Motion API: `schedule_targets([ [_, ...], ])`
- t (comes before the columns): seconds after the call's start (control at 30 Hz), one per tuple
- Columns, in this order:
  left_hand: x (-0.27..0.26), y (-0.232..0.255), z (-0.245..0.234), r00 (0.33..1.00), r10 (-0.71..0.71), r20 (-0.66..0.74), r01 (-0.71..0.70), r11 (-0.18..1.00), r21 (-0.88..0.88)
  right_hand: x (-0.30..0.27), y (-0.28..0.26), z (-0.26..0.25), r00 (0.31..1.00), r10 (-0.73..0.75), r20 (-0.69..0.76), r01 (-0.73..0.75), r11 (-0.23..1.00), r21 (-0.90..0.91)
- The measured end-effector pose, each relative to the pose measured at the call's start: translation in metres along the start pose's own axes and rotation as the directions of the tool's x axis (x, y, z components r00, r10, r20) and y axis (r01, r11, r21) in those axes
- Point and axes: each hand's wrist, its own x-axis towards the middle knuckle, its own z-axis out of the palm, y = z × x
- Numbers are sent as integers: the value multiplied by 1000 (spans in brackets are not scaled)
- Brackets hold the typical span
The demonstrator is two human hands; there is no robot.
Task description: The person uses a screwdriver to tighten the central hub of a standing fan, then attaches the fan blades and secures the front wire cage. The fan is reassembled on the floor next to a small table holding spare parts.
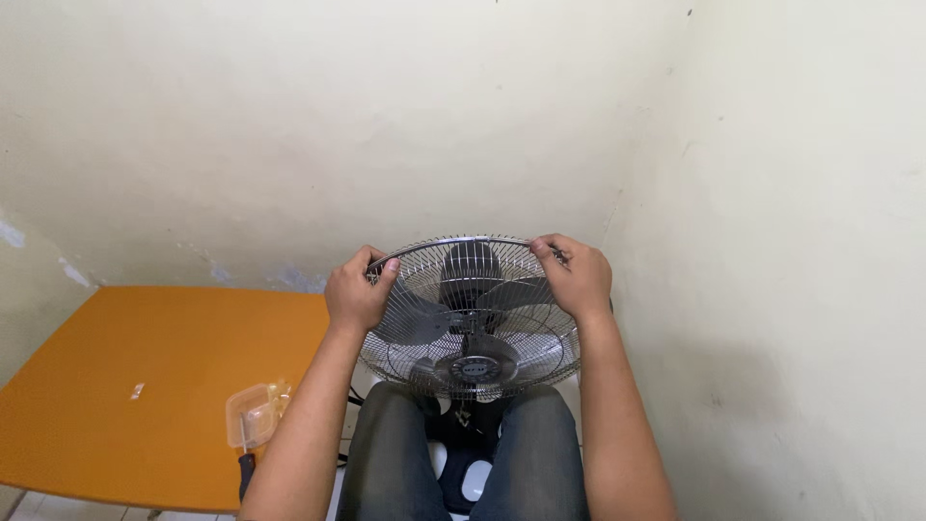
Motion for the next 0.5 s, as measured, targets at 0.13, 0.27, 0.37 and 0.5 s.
schedule_targets([
  [0.13,1,-2,2,1000,-4,8,4,1000,26,-1,7,2,995,-86,-58,93,990,111],
  [0.27,0,-4,3,1000,24,1,-24,1000,8,-6,10,6,983,-112,-146,127,988,93],
  [0.37,-1,-6,3,999,39,-9,-39,999,-19,-9,11,11,965,-106,-240,120,992,47],
  [0.5,-2,-10,4,997,78,-29,-80,995,-64,-7,10,15,971,-18,-240,20,1000,4],
])
